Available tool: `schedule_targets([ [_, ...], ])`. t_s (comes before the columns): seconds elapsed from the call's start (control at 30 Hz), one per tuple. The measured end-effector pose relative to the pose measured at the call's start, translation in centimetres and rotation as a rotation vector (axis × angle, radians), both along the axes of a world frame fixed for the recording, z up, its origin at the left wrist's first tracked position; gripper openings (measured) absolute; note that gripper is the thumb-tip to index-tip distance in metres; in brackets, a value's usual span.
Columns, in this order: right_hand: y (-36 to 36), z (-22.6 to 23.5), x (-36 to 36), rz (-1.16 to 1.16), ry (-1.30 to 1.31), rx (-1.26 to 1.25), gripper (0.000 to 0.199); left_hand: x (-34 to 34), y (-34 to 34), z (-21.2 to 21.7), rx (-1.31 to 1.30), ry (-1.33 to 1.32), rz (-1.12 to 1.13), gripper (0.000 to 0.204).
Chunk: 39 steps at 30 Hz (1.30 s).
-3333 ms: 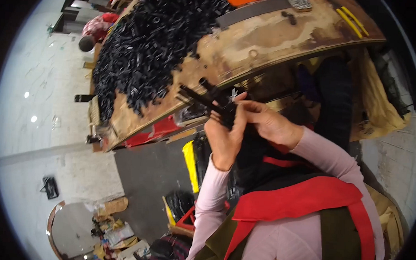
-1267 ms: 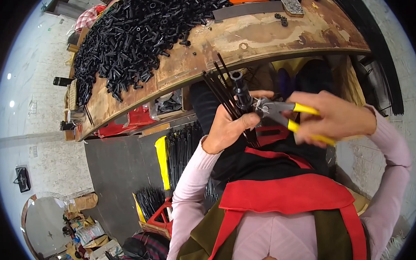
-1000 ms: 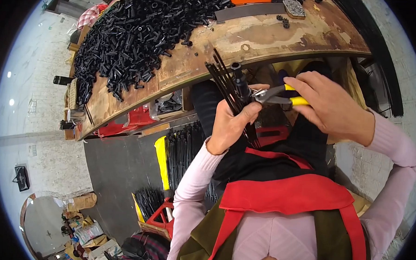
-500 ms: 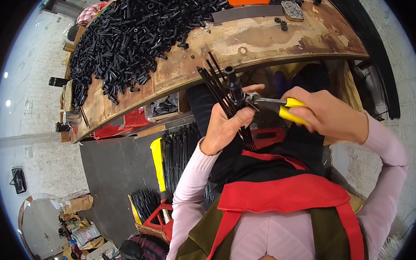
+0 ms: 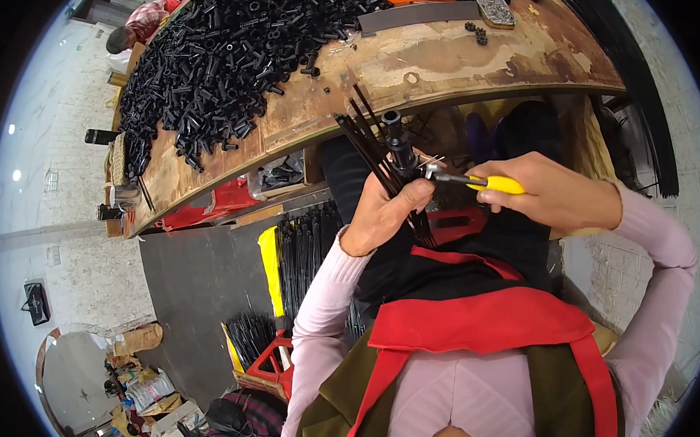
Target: Assembling and trimming black wiring components at a manufacturing workbench.
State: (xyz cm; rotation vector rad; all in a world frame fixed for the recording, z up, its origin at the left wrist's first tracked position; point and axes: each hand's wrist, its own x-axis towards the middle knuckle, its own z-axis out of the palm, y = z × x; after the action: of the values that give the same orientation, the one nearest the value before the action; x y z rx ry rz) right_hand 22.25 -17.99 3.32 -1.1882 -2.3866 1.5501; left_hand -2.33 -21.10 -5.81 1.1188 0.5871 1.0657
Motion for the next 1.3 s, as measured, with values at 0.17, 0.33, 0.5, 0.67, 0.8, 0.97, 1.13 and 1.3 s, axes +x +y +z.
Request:
schedule_targets([
  [0.17,0.2,0.9,0.0,0.059,0.019,-0.069,0.029,-0.2,-0.1,-0.5,0.011,-0.005,0.007,0.024],
  [0.33,-0.8,1.9,-1.3,-0.028,-0.156,-0.072,0.027,0.2,-0.8,0.0,-0.029,-0.024,0.047,0.017],
  [0.5,-2.4,-2.2,-1.1,-0.065,0.029,0.14,0.024,0.3,-1.1,0.0,-0.074,-0.028,0.08,0.015],
  [0.67,-2.1,0.3,-0.7,-0.254,0.061,-0.519,0.029,0.6,-0.3,1.0,-0.086,-0.027,0.03,0.014],
  [0.8,0.7,6.3,-0.5,-0.142,-0.24,-0.556,0.03,1.1,0.3,1.5,-0.026,0.065,0.0,0.012],
  [0.97,1.8,6.6,-0.6,-0.058,-0.429,-0.336,0.034,2.2,-0.1,1.7,-0.004,0.157,0.137,0.014],
  [1.13,0.0,0.5,-0.3,-0.082,0.072,-0.318,0.029,1.3,0.3,1.2,-0.054,0.103,0.14,0.018],
  [1.3,-0.8,-0.9,-0.4,-0.192,0.291,-0.533,0.032,0.9,0.0,1.1,-0.079,-0.095,0.167,0.015],
])
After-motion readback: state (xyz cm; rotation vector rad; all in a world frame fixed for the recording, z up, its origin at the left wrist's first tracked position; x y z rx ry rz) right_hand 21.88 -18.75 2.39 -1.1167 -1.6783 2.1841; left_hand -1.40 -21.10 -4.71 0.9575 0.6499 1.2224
